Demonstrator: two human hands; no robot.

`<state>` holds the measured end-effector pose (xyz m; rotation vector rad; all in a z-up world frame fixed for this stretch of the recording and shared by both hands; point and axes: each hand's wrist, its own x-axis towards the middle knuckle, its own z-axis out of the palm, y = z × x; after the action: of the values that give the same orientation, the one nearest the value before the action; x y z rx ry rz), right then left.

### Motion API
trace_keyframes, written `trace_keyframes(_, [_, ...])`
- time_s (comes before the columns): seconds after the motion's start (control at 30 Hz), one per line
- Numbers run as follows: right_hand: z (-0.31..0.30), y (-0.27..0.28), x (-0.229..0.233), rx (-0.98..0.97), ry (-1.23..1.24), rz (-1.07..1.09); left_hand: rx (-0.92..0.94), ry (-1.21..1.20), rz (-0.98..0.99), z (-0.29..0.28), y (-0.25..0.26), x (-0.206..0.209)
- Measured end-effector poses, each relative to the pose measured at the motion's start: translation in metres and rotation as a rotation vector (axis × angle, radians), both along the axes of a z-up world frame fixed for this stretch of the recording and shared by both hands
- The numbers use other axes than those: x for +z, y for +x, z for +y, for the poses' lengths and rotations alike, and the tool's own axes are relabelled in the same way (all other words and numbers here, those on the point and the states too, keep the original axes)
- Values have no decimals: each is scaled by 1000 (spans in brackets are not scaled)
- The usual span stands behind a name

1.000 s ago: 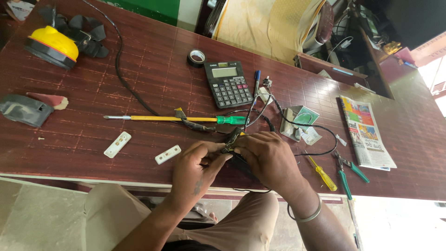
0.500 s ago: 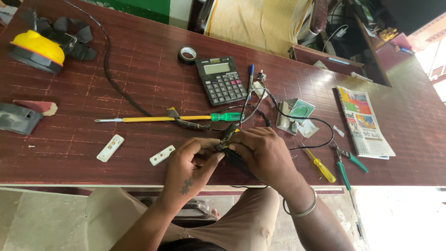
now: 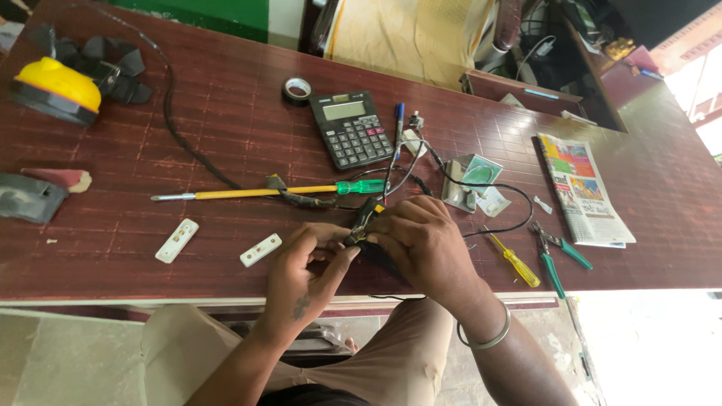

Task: The person sits at a table and uses pliers and a screwdriver to strip wires and connect them to a small electrical component. They then attach the component to a larger black device and manipulate the wiring.

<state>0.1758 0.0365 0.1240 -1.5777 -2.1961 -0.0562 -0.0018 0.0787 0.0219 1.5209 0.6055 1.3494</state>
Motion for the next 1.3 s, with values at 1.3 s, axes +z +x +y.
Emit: trace_keyframes(1.3, [-128, 134, -17, 246, -130, 895, 15, 461, 500, -16, 35, 52])
